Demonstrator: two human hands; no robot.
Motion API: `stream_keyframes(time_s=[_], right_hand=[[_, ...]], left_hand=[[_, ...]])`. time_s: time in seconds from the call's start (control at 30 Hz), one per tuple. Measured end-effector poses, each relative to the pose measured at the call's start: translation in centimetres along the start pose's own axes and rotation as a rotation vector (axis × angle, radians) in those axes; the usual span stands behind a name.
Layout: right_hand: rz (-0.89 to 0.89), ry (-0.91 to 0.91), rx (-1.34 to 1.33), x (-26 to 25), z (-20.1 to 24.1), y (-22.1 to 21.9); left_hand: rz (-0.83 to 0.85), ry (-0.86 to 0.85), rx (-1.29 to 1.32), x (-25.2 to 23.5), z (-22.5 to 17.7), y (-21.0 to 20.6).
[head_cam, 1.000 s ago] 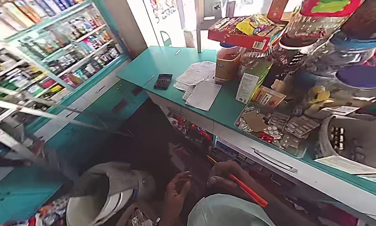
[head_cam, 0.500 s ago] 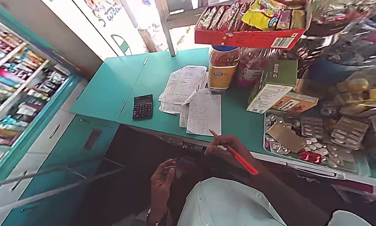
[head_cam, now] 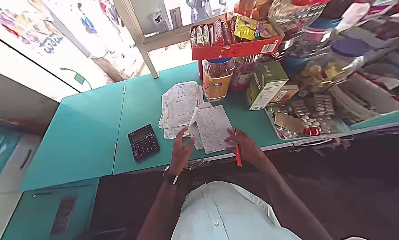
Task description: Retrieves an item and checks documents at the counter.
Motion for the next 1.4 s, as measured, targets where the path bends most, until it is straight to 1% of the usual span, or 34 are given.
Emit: stream_keyframes(time_s=[0.07, 0.2, 0.3, 0.4, 0.47, 0.53, 0.6, 0.67, 0.77, 0.9, 0.97, 1.1, 1.17, 1.2, 1.23, 1.27, 1.33, 1.4], right_hand=[[-0.001, -0.009, -0.009, 0.2, 0.5, -0.2], [-0.067, 0.006, -0.109, 1.9, 1.5, -0.4], [-0.067, -0.001, -0.146, 3.1, 1.9, -1.2], [-0.087, -0.025, -0.174, 4.0, 2.0, -1.4], [-0.157, -0.081, -0.204, 4.5, 2.3, -0.8], [-0.316, -0.179, -0.269, 5.1, 2.4, 0.1], [-0.450, -0.272, -0.410, 6.0, 1.9, 1.1], [-0.516, -0.315, -0.554, 6.6, 1.9, 1.9], [-0.560, -0.357, -0.747, 7.2, 2.2, 2.7], [-0.611, -0.375, -0.887, 7.6, 2.8, 3.7], [-0.623, -0.359, -0.929, 7.6, 2.8, 3.9], [-0.617, -0.309, -1.014, 7.1, 2.7, 3.7], [-0.605, -0.308, -1.025, 6.9, 2.7, 3.4], [-0.605, -0.304, -1.019, 6.9, 2.7, 3.5], [-0.614, -0.298, -0.994, 7.0, 2.7, 3.8], [-0.627, -0.290, -0.951, 7.1, 2.7, 4.2], [-0.641, -0.260, -0.859, 7.6, 2.6, 5.4], [-0.597, -0.229, -0.851, 8.3, 2.8, 6.3]], left_hand=[[0.051, 0.025, -0.019, -3.2, 0.6, -0.2], [0.164, 0.173, -0.028, -6.7, 2.3, -1.9], [0.165, 0.199, -0.008, -7.2, 2.9, -3.0], [0.130, 0.136, 0.039, -7.1, 2.9, -4.3], [0.098, 0.057, 0.173, -6.4, 2.5, -4.4], [0.067, -0.001, 0.314, -4.8, 1.5, -3.7], [0.058, -0.031, 0.441, -2.9, 0.1, -3.5], [0.046, -0.061, 0.534, -1.3, -0.9, -4.0], [0.064, -0.055, 0.651, 0.2, -1.7, -5.2], [0.075, 0.102, 0.926, 1.1, -1.5, -6.1], [0.070, 0.140, 0.953, 1.4, -1.2, -6.5], [0.100, 0.160, 0.984, 1.8, -1.3, -6.7], [0.067, 0.157, 0.961, 1.8, -1.5, -6.4], [0.038, 0.123, 0.914, 1.6, -1.6, -6.1], [-0.005, 0.050, 0.821, 1.3, -1.8, -5.6], [-0.060, -0.057, 0.669, 0.9, -2.2, -4.7], [-0.195, -0.322, 0.247, 0.6, -3.8, -2.4], [-0.443, -0.555, -0.174, 1.4, -5.3, 0.4]])
Point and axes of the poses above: each hand's wrist, its own x-axis away from the middle knuckle, its own y-axis out of the back of the hand, z = x × y, the point moved 7 cm from there along -x, towards the middle knuckle, and after that the axes turned 5 degrees about x, right-handed, at the moved point
